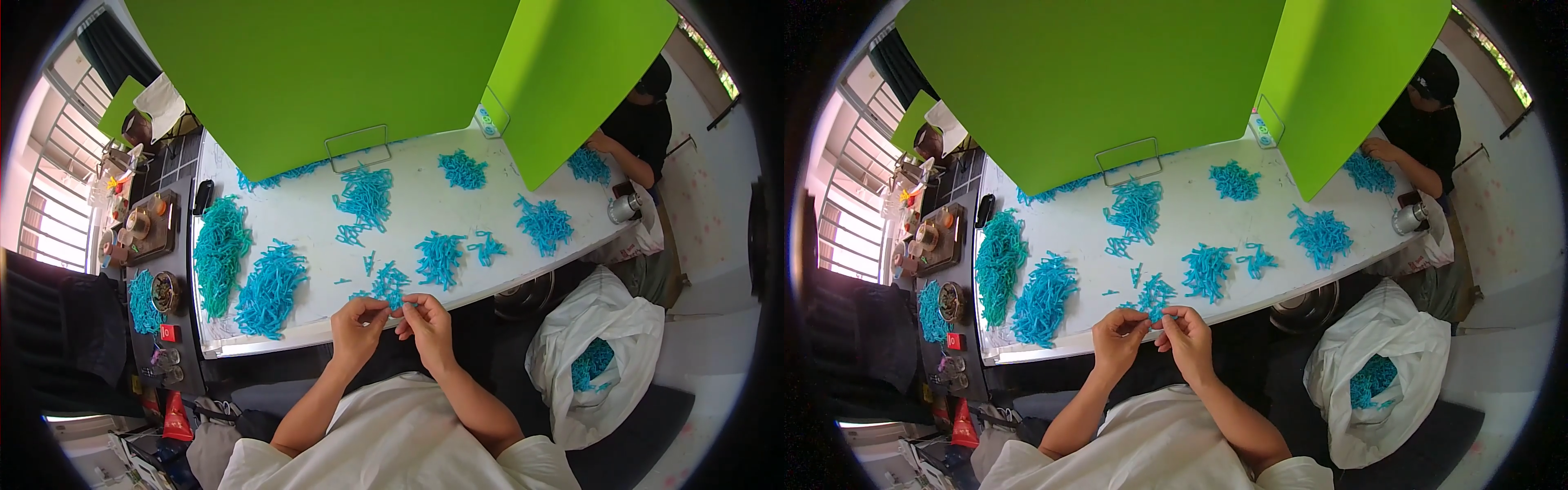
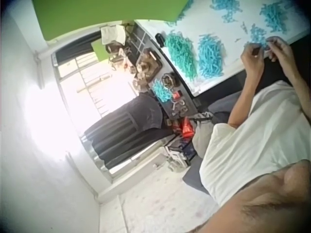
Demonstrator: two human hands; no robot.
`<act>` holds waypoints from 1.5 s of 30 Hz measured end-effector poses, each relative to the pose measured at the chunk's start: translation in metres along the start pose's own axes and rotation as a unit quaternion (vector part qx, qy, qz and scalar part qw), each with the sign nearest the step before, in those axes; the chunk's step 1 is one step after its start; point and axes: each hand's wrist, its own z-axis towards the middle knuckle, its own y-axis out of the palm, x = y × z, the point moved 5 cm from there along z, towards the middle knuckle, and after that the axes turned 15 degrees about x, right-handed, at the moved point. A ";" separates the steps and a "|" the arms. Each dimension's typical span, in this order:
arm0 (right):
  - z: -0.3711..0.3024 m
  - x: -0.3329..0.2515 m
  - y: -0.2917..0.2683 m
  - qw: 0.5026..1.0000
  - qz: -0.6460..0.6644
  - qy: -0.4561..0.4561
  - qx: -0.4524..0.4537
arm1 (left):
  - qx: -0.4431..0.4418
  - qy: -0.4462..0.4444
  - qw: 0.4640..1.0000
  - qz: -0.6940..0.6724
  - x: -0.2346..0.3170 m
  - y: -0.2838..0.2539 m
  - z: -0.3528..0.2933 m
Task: Assembling small blue plastic interlocking parts by hand at a workbench.
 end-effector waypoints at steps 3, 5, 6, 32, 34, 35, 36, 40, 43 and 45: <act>0.000 0.002 -0.003 1.000 0.003 -0.009 0.018 | 0.006 0.012 1.000 0.008 0.002 0.000 0.000; 0.001 0.000 -0.004 0.999 0.004 -0.020 0.031 | 0.005 0.016 1.000 0.007 0.002 0.001 0.001; 0.000 -0.002 -0.004 0.999 -0.006 -0.016 0.027 | 0.003 0.019 1.000 0.005 0.002 0.001 0.001; 0.044 -0.035 -0.075 0.888 -0.278 -0.301 0.207 | -0.130 0.107 0.980 0.103 0.011 0.072 0.027; 0.066 -0.059 -0.101 0.825 -0.353 -0.349 0.269 | -0.060 0.245 0.945 0.206 0.019 0.090 0.042; 0.075 -0.067 -0.106 0.799 -0.381 -0.369 0.283 | -0.061 0.246 0.945 0.205 0.021 0.098 0.047; 0.082 -0.073 -0.111 0.770 -0.408 -0.389 0.299 | -0.041 0.299 0.927 0.224 0.030 0.107 0.050; 0.095 -0.080 -0.116 0.736 -0.419 -0.425 0.319 | -0.022 0.280 0.904 0.323 0.037 0.144 0.047; 0.084 -0.079 -0.111 0.720 -0.408 -0.436 0.353 | -0.038 0.317 0.860 0.398 0.036 0.169 0.054; 0.076 -0.077 -0.109 0.727 -0.391 -0.452 0.338 | -0.077 0.327 0.836 0.433 0.037 0.187 0.061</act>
